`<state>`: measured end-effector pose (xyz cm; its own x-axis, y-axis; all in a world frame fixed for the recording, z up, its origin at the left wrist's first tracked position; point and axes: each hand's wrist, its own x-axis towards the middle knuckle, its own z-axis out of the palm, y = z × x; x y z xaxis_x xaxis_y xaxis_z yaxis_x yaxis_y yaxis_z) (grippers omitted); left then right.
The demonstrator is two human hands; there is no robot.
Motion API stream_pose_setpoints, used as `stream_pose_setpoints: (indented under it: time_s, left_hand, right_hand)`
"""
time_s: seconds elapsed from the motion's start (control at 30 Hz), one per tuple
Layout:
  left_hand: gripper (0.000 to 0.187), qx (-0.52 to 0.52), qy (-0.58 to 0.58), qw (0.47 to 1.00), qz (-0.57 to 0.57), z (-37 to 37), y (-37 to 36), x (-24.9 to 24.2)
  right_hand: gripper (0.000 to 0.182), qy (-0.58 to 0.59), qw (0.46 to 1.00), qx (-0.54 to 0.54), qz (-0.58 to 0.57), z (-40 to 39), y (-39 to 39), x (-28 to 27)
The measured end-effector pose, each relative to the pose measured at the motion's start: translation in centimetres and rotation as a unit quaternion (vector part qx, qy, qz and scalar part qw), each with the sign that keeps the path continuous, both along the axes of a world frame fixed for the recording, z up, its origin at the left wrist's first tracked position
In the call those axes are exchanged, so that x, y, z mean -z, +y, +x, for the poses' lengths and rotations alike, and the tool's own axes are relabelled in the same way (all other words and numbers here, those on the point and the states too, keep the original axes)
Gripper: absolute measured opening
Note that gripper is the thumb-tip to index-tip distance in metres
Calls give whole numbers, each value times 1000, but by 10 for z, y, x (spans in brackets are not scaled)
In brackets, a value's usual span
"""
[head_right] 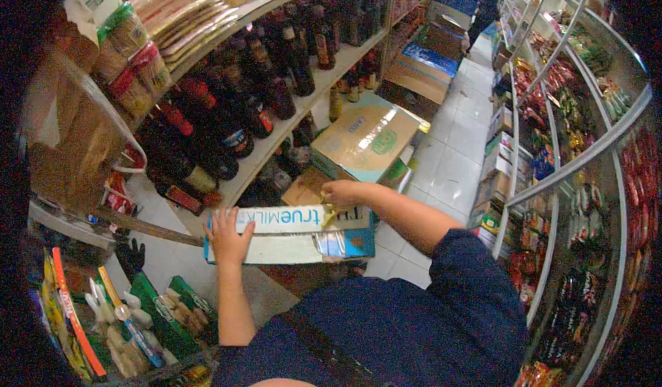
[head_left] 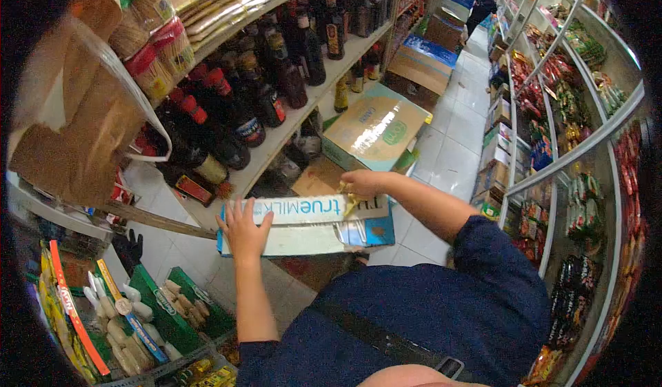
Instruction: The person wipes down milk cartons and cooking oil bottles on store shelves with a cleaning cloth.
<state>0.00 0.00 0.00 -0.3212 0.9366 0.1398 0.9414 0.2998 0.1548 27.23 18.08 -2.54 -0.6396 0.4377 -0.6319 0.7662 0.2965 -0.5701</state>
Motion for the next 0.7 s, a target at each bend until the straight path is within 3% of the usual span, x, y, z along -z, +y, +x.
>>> stream_pose_setpoints:
  time_s: [0.07, 0.17, 0.2, 0.23, 0.3, 0.5, 0.7]
  left_hand:
    - [60, 0, -6, 1000, 14, -1, -10, 1]
    - [59, -10, -8, 1000, 10, 2, 14, 2]
    - [59, -6, -9, 1000, 15, 3, 11, -1]
    - [58, -2, -6, 1000, 28, 0, 13, -3]
    - [58, 0, -1, 999, 48, -4, 16, -3]
    - [56, -7, -27, 997, 70, -3, 14, 3]
    - [53, -5, -31, 998, 61, -3, 14, 0]
  right_hand:
    - [45, 34, 997, -68, -23, -14, 5, 37]
    - [43, 141, 939, -315, -4, -47, 52, 87]
    - [41, 150, 947, -274, -70, -65, 51, 105]
    - [39, 150, 961, -139, -184, -83, 44, 123]
    - [37, 183, 936, -1, -301, -127, 27, 155]
    - [39, 139, 908, -71, -389, -218, 0, 175]
    - [41, 87, 908, -97, -397, -156, -8, 185]
